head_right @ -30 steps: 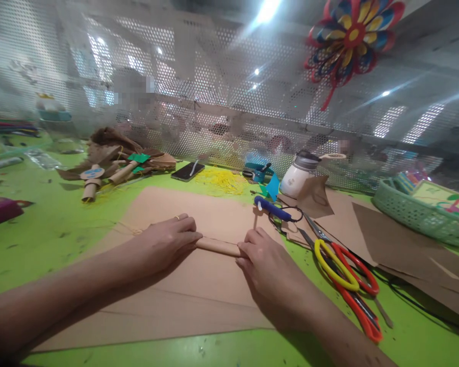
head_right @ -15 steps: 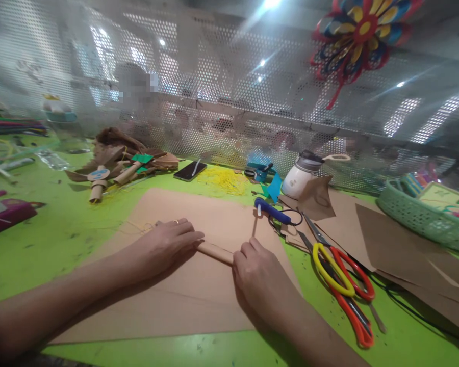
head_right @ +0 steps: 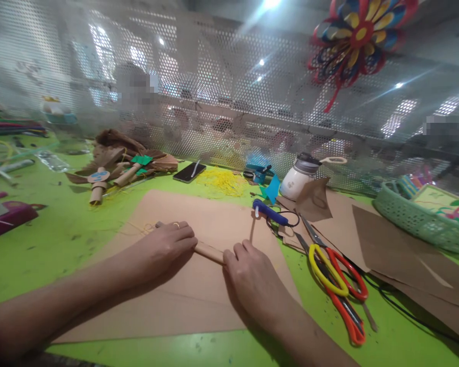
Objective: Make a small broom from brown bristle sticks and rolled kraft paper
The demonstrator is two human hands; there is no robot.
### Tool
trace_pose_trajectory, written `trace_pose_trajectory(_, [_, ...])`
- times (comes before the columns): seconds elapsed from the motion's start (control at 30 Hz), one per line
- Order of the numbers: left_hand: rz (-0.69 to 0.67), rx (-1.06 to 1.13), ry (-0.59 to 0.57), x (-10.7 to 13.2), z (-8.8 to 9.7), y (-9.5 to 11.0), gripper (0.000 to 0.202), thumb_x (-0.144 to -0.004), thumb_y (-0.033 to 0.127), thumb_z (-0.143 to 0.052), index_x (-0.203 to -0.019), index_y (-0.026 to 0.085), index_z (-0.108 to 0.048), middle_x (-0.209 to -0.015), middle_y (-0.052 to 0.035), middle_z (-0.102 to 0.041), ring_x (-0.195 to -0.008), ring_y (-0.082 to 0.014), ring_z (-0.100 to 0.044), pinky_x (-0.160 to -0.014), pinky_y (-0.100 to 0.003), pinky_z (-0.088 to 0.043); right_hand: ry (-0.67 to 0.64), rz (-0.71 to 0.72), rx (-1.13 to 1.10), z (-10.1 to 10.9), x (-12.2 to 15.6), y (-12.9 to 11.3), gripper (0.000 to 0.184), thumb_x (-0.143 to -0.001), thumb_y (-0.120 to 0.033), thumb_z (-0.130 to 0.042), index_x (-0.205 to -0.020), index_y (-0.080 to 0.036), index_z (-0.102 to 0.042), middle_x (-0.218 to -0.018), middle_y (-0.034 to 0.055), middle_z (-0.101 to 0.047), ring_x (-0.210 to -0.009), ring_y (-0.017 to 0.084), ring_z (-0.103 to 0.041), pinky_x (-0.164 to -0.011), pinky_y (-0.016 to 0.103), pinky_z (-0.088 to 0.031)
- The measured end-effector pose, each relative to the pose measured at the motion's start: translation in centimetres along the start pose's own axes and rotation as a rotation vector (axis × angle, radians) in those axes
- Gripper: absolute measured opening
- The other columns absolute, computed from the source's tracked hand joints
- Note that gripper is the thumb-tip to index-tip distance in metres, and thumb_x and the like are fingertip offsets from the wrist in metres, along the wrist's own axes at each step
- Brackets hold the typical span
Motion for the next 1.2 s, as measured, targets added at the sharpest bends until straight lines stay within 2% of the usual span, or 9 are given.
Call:
trace_pose_trajectory(0.2, [0.034, 0.044, -0.001, 0.0, -0.1, -0.4, 0.02, -0.088, 0.009, -0.045, -0.075, 0.015, -0.058, -0.079, -0.0069, -0.059, -0.074, -0.019, -0.05, -0.069, -0.032, -0.042, 0.026, 0.054, -0.01, -0.7, -0.4, -1.0, 0.014, -0.092, -0.012, -0.046, -0.082, -0.018, -0.054, -0.079, 0.0038, -0.057, -0.073, 0.019, -0.049, -0.064, 0.033, -0.032])
trace_pose_trajectory(0.33, [0.172, 0.245, 0.16, 1.0, 3.3, -0.7, 0.017, -0.088, 0.016, -0.047, -0.096, 0.015, -0.063, -0.102, -0.0112, -0.06, -0.097, -0.0237, -0.052, -0.084, -0.038, -0.043, 0.08, 0.043, -0.04, -0.5, -0.3, -0.8, 0.016, -0.09, -0.011, -0.047, -0.077, -0.018, -0.053, -0.076, 0.0035, -0.056, -0.07, 0.018, -0.047, -0.063, 0.032, -0.031])
trace_pose_trajectory(0.4, [0.317, 0.5, 0.19, 2.0, 3.9, -1.0, 0.022, -0.085, 0.023, -0.054, -0.102, 0.016, -0.064, -0.105, -0.0113, -0.06, -0.098, -0.0247, -0.054, -0.086, -0.04, -0.043, 0.1, 0.041, -0.056, -0.3, -0.2, -0.8, 0.016, -0.089, -0.012, -0.047, -0.075, -0.018, -0.053, -0.074, 0.0033, -0.055, -0.069, 0.017, -0.046, -0.062, 0.031, -0.03])
trace_pose_trajectory(0.47, [0.579, 0.972, 0.073, 3.3, 1.2, -1.1, 0.022, -0.083, 0.028, -0.056, -0.097, 0.015, -0.066, -0.091, -0.0092, -0.065, -0.084, -0.0223, -0.059, -0.076, -0.036, -0.048, 0.104, 0.046, -0.058, -0.2, -0.2, -0.9, 0.016, -0.089, -0.013, -0.048, -0.075, -0.018, -0.053, -0.073, 0.0032, -0.055, -0.068, 0.017, -0.046, -0.061, 0.031, -0.029])
trace_pose_trajectory(0.53, [0.796, 1.544, -0.017, 4.4, -2.3, 0.8, 0.021, -0.081, 0.029, -0.059, -0.093, 0.012, -0.066, -0.086, -0.0097, -0.066, -0.08, -0.0208, -0.062, -0.073, -0.033, -0.05, 0.106, 0.051, -0.05, -0.1, -0.2, -1.0, 0.016, -0.088, -0.013, -0.048, -0.074, -0.018, -0.052, -0.072, 0.0033, -0.054, -0.067, 0.018, -0.045, -0.06, 0.031, -0.028])
trace_pose_trajectory(0.63, [1.02, 1.956, 0.167, 4.9, -4.9, 1.9, 0.014, -0.074, 0.019, -0.067, -0.084, 0.01, -0.065, -0.086, -0.0096, -0.066, -0.077, -0.0183, -0.065, -0.075, -0.029, -0.051, 0.121, 0.059, -0.051, 0.0, -0.3, -1.2, 0.018, -0.088, -0.01, -0.046, -0.073, -0.018, -0.052, -0.071, 0.0034, -0.054, -0.067, 0.018, -0.045, -0.059, 0.031, -0.027])
trace_pose_trajectory(0.83, [1.02, 2.045, 0.319, 2.5, -6.1, 2.1, 0.013, -0.08, 0.01, -0.051, -0.08, 0.006, -0.063, -0.084, -0.0154, -0.068, -0.078, -0.0193, -0.066, -0.079, -0.031, -0.052, 0.176, -0.004, -0.149, 0.0, 0.3, -0.5, 0.016, -0.088, -0.009, -0.046, -0.077, -0.017, -0.054, -0.076, 0.0042, -0.055, -0.07, 0.018, -0.047, -0.06, 0.03, -0.029])
trace_pose_trajectory(1.0, [0.999, 1.998, 0.414, 1.9, -6.2, 1.9, 0.014, -0.085, 0.02, -0.051, -0.082, 0.009, -0.061, -0.079, -0.0123, -0.068, -0.07, -0.0181, -0.065, -0.072, -0.031, -0.053, 0.281, 0.023, -0.243, 1.4, 0.8, -1.1, 0.019, -0.091, -0.009, -0.042, -0.079, -0.016, -0.055, -0.073, 0.0039, -0.052, -0.067, 0.017, -0.045, -0.059, 0.031, -0.031])
trace_pose_trajectory(1.2, [0.818, 1.997, 0.493, 1.0, -4.1, 1.6, 0.018, -0.081, 0.028, -0.063, -0.088, 0.012, -0.065, -0.086, -0.0102, -0.07, -0.076, -0.017, -0.064, -0.075, -0.028, -0.051, 0.458, 0.116, -0.196, 4.0, 1.6, -2.7, 0.024, -0.088, -0.009, -0.046, -0.109, -0.007, -0.056, -0.08, 0.0085, -0.054, -0.072, 0.022, -0.046, -0.059, 0.034, -0.037])
Point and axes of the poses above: each hand's wrist, its own x-axis away from the middle knuckle, its own z-axis out of the back of the hand, y = z × x, the point moved 10 cm from there along -x, towards the middle knuckle
